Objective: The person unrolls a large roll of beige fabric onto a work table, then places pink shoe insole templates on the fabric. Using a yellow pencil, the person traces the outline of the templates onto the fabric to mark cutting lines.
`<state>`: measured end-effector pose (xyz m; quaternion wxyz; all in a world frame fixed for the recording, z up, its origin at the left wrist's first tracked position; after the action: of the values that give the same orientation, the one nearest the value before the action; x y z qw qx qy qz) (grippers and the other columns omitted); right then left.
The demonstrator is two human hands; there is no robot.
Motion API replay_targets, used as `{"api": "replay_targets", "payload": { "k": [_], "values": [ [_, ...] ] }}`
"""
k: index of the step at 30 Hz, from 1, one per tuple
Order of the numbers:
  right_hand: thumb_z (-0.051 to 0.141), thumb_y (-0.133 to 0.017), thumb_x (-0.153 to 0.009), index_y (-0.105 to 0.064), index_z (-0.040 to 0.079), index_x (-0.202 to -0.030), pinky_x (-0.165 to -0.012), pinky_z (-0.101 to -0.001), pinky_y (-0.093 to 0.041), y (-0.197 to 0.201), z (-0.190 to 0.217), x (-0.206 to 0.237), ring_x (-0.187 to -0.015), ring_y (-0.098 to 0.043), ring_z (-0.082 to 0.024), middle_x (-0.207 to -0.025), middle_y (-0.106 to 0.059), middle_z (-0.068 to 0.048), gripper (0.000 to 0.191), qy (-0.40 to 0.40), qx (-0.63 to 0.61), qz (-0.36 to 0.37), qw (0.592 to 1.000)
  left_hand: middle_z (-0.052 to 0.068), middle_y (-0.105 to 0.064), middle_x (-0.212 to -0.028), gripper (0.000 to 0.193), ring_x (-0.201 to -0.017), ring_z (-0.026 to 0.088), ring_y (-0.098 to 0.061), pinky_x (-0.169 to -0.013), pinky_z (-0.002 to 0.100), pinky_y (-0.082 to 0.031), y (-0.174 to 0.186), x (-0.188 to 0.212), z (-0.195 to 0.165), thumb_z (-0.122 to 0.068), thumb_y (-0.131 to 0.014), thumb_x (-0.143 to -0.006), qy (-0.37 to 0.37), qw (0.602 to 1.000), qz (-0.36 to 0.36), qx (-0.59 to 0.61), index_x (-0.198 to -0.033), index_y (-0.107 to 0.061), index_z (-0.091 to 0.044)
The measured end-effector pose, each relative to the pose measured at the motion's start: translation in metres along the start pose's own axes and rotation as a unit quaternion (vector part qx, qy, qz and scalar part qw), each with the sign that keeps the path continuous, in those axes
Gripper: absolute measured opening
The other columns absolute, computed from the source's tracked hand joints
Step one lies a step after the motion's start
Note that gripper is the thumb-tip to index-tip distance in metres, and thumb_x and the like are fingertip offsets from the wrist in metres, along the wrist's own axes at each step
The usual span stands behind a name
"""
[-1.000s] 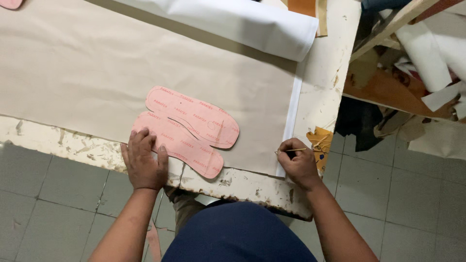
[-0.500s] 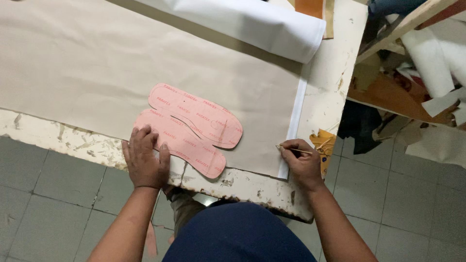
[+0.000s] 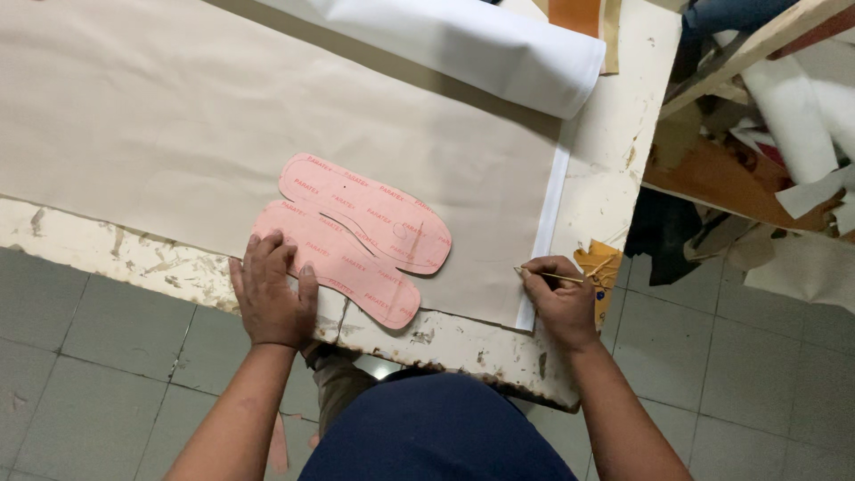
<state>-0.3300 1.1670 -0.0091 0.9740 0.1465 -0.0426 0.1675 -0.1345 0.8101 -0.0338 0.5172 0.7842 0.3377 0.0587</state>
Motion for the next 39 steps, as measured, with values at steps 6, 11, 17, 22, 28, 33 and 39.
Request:
{"api": "replay_targets", "payload": {
  "k": [6, 11, 17, 22, 28, 33, 39],
  "values": [
    [0.006, -0.070, -0.092, -0.069, 0.004, -0.100, -0.061, -0.0231, -0.051, 0.001, 0.001, 0.001, -0.070, -0.061, -0.007, -0.082, -0.068, -0.002, 0.008, -0.019, -0.041, 0.006, 0.999, 0.010, -0.052, -0.150, 0.039, -0.152, 0.035, -0.035, -0.127, 0.060, -0.013, -0.001, 0.000, 0.000, -0.037, -0.054, -0.097, 0.002, 1.000, 0.002, -0.009, -0.126, -0.057, -0.012],
    [0.004, -0.068, -0.090, -0.068, 0.005, -0.099, -0.071, -0.0224, -0.057, 0.005, 0.007, -0.008, -0.079, -0.068, -0.007, -0.088, -0.072, -0.002, 0.009, 0.014, 0.004, -0.038, 0.999, 0.010, -0.051, -0.150, 0.039, -0.153, 0.034, -0.035, -0.128, 0.060, -0.013, 0.000, 0.000, -0.001, -0.037, -0.053, -0.098, -0.004, 1.000, 0.003, -0.011, -0.127, -0.057, -0.012],
    [0.005, -0.071, -0.093, -0.069, 0.005, -0.097, -0.073, -0.0247, -0.055, 0.005, 0.009, -0.013, -0.082, -0.065, -0.008, -0.091, -0.070, -0.001, 0.005, 0.012, 0.028, -0.007, 1.000, 0.010, -0.051, -0.151, 0.040, -0.153, 0.034, -0.034, -0.128, 0.060, -0.013, 0.002, 0.001, -0.001, -0.038, -0.053, -0.098, -0.003, 1.000, 0.007, -0.004, -0.127, -0.057, -0.011],
    [0.006, -0.072, -0.091, -0.068, 0.005, -0.096, -0.072, -0.0244, -0.054, 0.005, 0.004, -0.015, -0.080, -0.064, -0.009, -0.090, -0.070, -0.002, 0.007, 0.028, 0.066, -0.002, 0.997, 0.011, -0.051, -0.151, 0.040, -0.153, 0.035, -0.034, -0.127, 0.061, -0.012, 0.003, 0.001, -0.002, -0.038, -0.053, -0.099, -0.003, 1.000, 0.006, -0.005, -0.128, -0.057, -0.011],
    [0.006, -0.070, -0.090, -0.069, 0.006, -0.097, -0.075, -0.0244, -0.055, 0.008, 0.000, -0.012, -0.082, -0.064, -0.009, -0.091, -0.070, -0.001, 0.007, 0.014, 0.039, 0.009, 0.999, 0.010, -0.051, -0.151, 0.040, -0.153, 0.035, -0.034, -0.128, 0.060, -0.013, 0.003, 0.001, -0.001, -0.038, -0.053, -0.097, 0.001, 1.000, 0.006, 0.000, -0.127, -0.057, -0.012],
    [0.005, -0.069, -0.091, -0.069, 0.005, -0.099, -0.076, -0.0238, -0.054, 0.006, 0.004, -0.014, -0.084, -0.064, -0.008, -0.094, -0.070, -0.001, 0.008, 0.032, 0.000, 0.008, 0.999, 0.010, -0.051, -0.151, 0.040, -0.153, 0.034, -0.034, -0.128, 0.061, -0.013, 0.002, 0.001, 0.000, -0.038, -0.054, -0.097, 0.007, 1.000, 0.007, -0.001, -0.127, -0.057, -0.012],
    [0.003, -0.069, -0.093, -0.070, 0.005, -0.100, -0.065, -0.0239, -0.053, 0.008, 0.006, -0.013, -0.075, -0.064, -0.008, -0.086, -0.070, -0.003, 0.008, -0.023, -0.036, -0.006, 0.999, 0.010, -0.051, -0.151, 0.039, -0.153, 0.034, -0.034, -0.128, 0.061, -0.013, 0.001, 0.001, 0.001, -0.037, -0.054, -0.096, 0.003, 1.000, 0.010, -0.008, -0.126, -0.057, -0.012]
  ]
}}
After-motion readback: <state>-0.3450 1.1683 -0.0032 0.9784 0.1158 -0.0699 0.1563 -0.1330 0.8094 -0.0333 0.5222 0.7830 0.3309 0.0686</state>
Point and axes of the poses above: each hand's wrist, its own x-axis away from the middle knuckle, its own y-axis out of the back of the hand, z = x × y, the point moved 2 cm from there along -x, towards the middle knuckle
